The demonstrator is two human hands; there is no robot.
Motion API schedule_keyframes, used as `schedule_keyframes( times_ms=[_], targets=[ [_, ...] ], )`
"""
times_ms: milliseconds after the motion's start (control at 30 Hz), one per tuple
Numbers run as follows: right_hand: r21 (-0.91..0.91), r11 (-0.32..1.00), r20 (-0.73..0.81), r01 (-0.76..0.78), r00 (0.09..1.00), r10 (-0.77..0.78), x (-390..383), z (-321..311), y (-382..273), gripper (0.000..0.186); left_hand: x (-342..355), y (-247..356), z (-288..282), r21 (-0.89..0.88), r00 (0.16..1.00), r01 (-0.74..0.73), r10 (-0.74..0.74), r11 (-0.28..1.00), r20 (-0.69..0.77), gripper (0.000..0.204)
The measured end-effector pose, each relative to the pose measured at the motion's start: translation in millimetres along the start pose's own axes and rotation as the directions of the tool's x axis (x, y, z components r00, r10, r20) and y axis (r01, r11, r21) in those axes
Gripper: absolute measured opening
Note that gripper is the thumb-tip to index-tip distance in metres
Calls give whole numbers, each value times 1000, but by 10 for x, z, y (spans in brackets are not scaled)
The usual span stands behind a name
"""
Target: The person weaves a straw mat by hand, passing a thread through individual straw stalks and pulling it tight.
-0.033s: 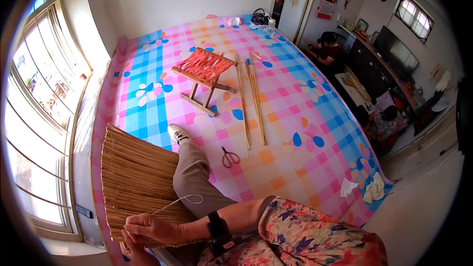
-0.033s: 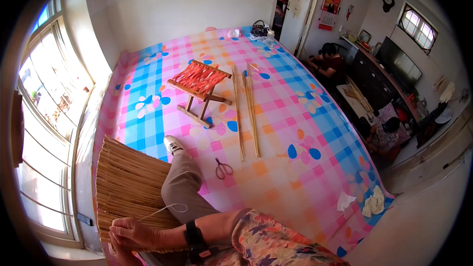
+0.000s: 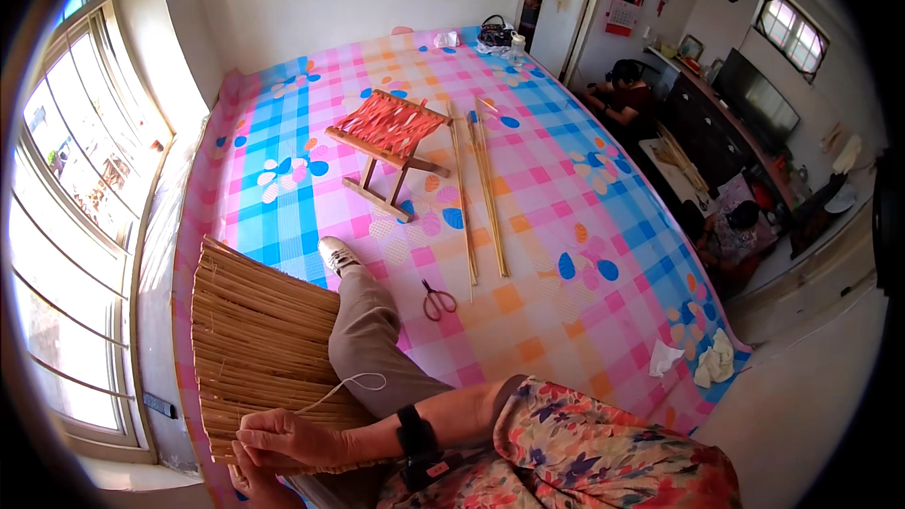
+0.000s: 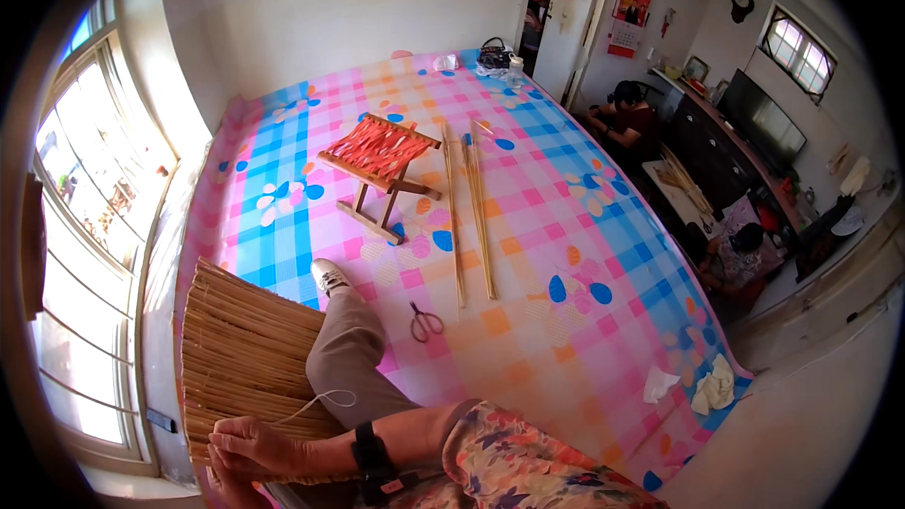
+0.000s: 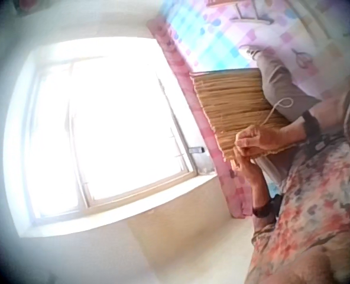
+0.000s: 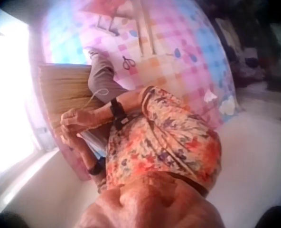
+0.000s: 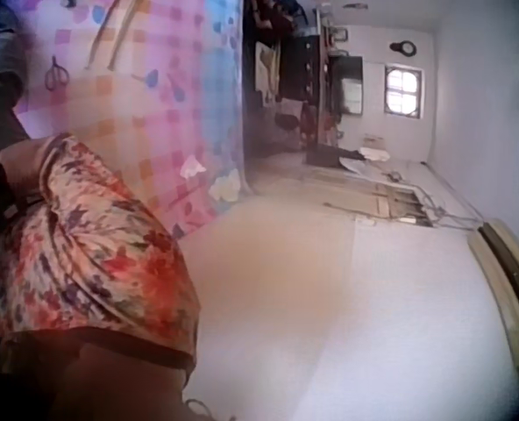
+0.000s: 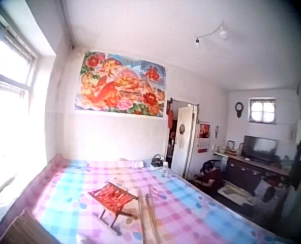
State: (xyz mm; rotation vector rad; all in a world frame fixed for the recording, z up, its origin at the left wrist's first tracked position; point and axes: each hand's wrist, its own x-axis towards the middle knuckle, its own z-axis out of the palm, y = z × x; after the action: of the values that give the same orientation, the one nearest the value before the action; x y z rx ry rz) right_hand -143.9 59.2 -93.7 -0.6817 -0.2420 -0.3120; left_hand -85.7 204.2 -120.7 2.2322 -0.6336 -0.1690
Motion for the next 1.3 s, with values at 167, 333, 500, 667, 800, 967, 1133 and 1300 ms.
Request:
schedule_keyframes(
  times_ms=[167,333,500,667,800,967,1133,1300],
  targets=[
    [123,984,1,-128,992,129,-28,91,-147,28,-12,-86,-125,216,995,-93,85,972,49,42],
    [-44,998,-54,-50,997,47,13,58,-66,31,16,-404,-233,521,913,-387,396,761,99,42],
    [-87,992,-71,-90,994,84,47,103,-12,31,7,-200,-259,243,972,-232,234,942,22,40],
    [-146,984,-142,-104,986,83,36,237,8,31,-123,254,-317,-82,974,208,-199,975,106,47],
    [-355,934,-183,-38,983,-30,51,259,84,30,-75,49,-231,-91,997,-76,77,993,14,45],
    [-326,940,-211,-99,977,30,4,283,-40,30,-65,27,-272,310,979,-206,191,928,78,39],
    [-496,864,-161,-87,987,6,-35,396,-112,28,-179,81,-215,39,999,-44,44,998,0,29],
    [-683,723,-51,102,981,-186,-9,339,76,27,-193,196,-150,-259,993,54,-79,964,-86,20]
  ],
)
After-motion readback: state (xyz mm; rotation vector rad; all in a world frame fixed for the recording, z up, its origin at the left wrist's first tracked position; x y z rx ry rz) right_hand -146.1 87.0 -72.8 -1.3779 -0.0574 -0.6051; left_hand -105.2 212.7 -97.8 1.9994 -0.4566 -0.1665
